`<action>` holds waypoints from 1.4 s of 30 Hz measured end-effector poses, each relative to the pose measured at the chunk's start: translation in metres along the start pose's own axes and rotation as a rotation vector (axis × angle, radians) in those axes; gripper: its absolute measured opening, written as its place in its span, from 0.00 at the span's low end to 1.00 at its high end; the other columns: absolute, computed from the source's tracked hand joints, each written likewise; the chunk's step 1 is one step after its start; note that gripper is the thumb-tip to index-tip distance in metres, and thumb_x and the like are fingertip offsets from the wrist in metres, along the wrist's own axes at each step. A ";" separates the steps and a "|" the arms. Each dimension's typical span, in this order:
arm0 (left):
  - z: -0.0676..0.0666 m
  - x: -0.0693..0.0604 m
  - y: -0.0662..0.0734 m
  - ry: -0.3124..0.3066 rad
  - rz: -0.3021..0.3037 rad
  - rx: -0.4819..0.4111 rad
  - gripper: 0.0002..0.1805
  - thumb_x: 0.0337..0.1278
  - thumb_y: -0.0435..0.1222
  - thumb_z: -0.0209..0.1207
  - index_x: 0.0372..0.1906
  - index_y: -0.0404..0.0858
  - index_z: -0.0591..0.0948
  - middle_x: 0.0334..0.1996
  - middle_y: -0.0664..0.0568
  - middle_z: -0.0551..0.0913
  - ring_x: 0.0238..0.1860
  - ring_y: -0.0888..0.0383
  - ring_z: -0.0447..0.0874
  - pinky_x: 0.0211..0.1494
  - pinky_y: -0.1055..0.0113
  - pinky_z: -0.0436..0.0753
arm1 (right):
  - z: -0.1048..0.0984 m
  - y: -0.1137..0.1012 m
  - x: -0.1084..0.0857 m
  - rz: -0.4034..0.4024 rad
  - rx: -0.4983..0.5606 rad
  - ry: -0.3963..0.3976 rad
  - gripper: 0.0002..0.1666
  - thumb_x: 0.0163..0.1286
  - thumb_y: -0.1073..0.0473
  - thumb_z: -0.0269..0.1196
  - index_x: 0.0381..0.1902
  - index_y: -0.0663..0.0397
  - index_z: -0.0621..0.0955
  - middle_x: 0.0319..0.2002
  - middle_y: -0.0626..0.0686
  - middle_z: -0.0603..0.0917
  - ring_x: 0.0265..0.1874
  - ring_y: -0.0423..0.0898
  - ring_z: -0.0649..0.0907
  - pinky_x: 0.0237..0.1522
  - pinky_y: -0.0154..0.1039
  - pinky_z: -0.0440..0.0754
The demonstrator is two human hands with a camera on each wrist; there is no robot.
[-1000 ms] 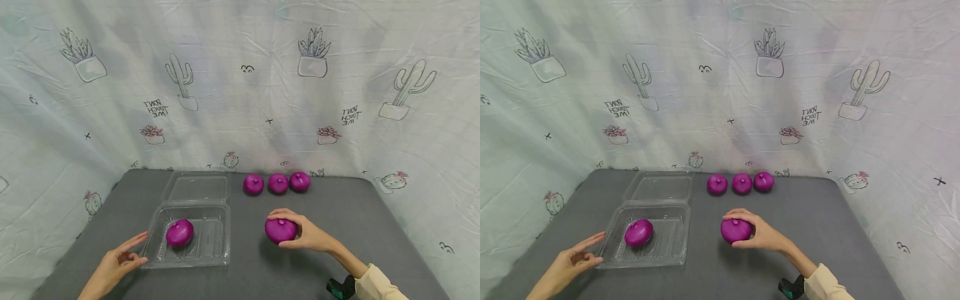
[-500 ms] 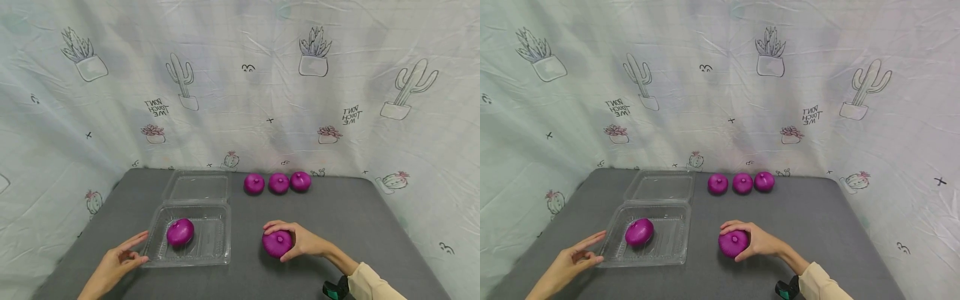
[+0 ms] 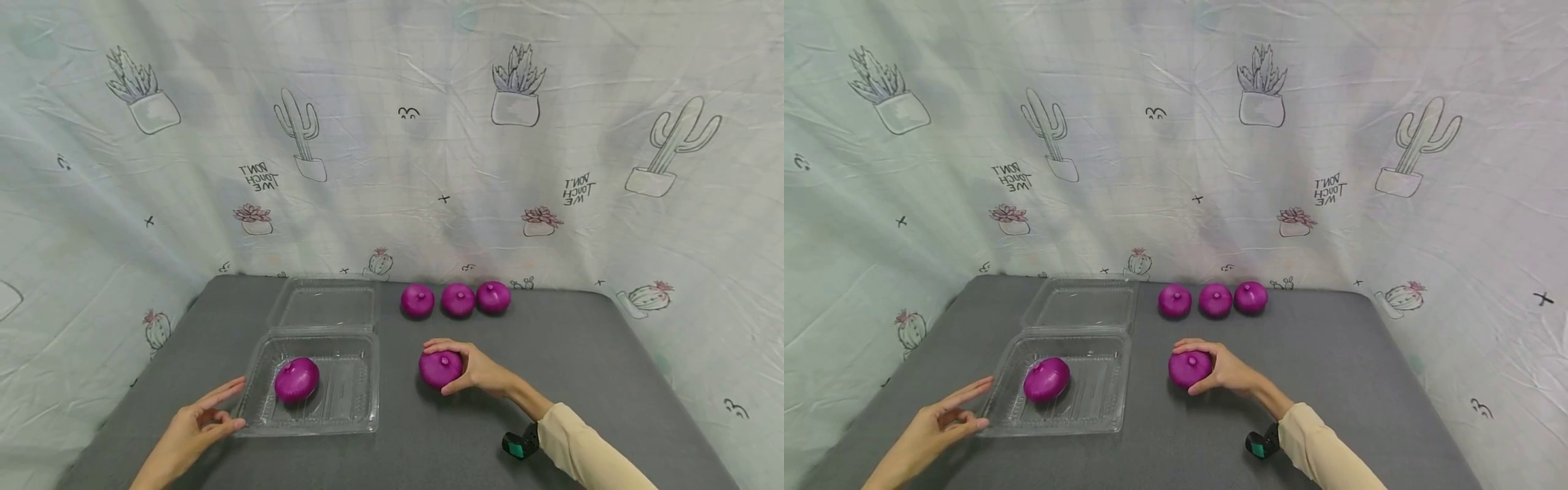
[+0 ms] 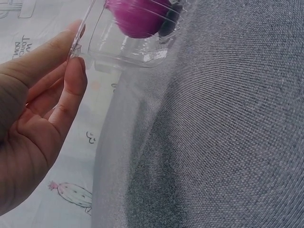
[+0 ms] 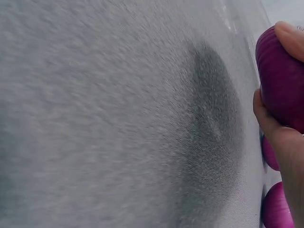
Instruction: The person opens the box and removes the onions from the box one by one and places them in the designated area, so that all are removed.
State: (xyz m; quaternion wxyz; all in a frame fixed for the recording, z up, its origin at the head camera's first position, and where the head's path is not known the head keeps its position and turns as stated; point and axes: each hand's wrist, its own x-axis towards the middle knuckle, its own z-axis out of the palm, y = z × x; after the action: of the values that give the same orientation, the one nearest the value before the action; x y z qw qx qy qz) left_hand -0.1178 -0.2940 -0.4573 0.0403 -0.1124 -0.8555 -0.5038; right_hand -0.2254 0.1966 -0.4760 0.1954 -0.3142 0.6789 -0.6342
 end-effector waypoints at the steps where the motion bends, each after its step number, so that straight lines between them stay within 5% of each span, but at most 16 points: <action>1: 0.000 0.000 0.000 -0.001 -0.004 -0.003 0.29 0.52 0.25 0.65 0.62 0.38 0.76 0.59 0.72 0.73 0.25 0.63 0.76 0.26 0.69 0.75 | -0.001 0.001 0.003 0.004 0.002 0.008 0.38 0.48 0.76 0.71 0.60 0.65 0.74 0.66 0.73 0.61 0.65 0.45 0.66 0.56 0.43 0.73; 11: 0.000 -0.001 -0.001 -0.011 0.044 -0.027 0.29 0.52 0.24 0.65 0.62 0.40 0.77 0.60 0.67 0.74 0.25 0.64 0.76 0.25 0.68 0.75 | -0.012 0.016 0.028 0.018 -0.050 0.084 0.40 0.48 0.75 0.73 0.61 0.64 0.74 0.65 0.69 0.66 0.65 0.46 0.66 0.55 0.40 0.74; 21: 0.004 -0.003 -0.002 0.000 0.038 -0.036 0.28 0.51 0.23 0.64 0.61 0.31 0.75 0.58 0.76 0.72 0.24 0.64 0.76 0.26 0.69 0.76 | -0.015 0.023 0.046 0.098 -0.105 0.147 0.45 0.49 0.72 0.74 0.66 0.63 0.69 0.62 0.58 0.71 0.56 0.52 0.72 0.51 0.42 0.75; 34: 0.001 -0.001 -0.002 -0.016 -0.020 -0.053 0.29 0.53 0.25 0.64 0.63 0.28 0.73 0.59 0.76 0.71 0.25 0.62 0.76 0.27 0.66 0.77 | -0.002 0.027 0.048 0.078 -0.256 0.224 0.49 0.49 0.63 0.76 0.67 0.59 0.66 0.60 0.57 0.73 0.54 0.52 0.75 0.51 0.45 0.74; 42: 0.000 -0.001 -0.003 -0.025 0.036 -0.048 0.29 0.53 0.24 0.64 0.62 0.25 0.72 0.58 0.78 0.70 0.25 0.63 0.76 0.25 0.67 0.75 | -0.004 0.027 0.044 0.054 -0.289 0.204 0.54 0.48 0.62 0.77 0.70 0.58 0.63 0.64 0.58 0.70 0.56 0.52 0.73 0.52 0.45 0.74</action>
State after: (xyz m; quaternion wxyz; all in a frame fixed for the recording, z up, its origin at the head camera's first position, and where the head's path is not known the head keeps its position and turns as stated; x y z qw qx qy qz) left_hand -0.1174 -0.2952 -0.4603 0.0357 -0.1350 -0.8416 -0.5218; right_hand -0.2649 0.1702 -0.4961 0.0950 -0.2547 0.7875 -0.5531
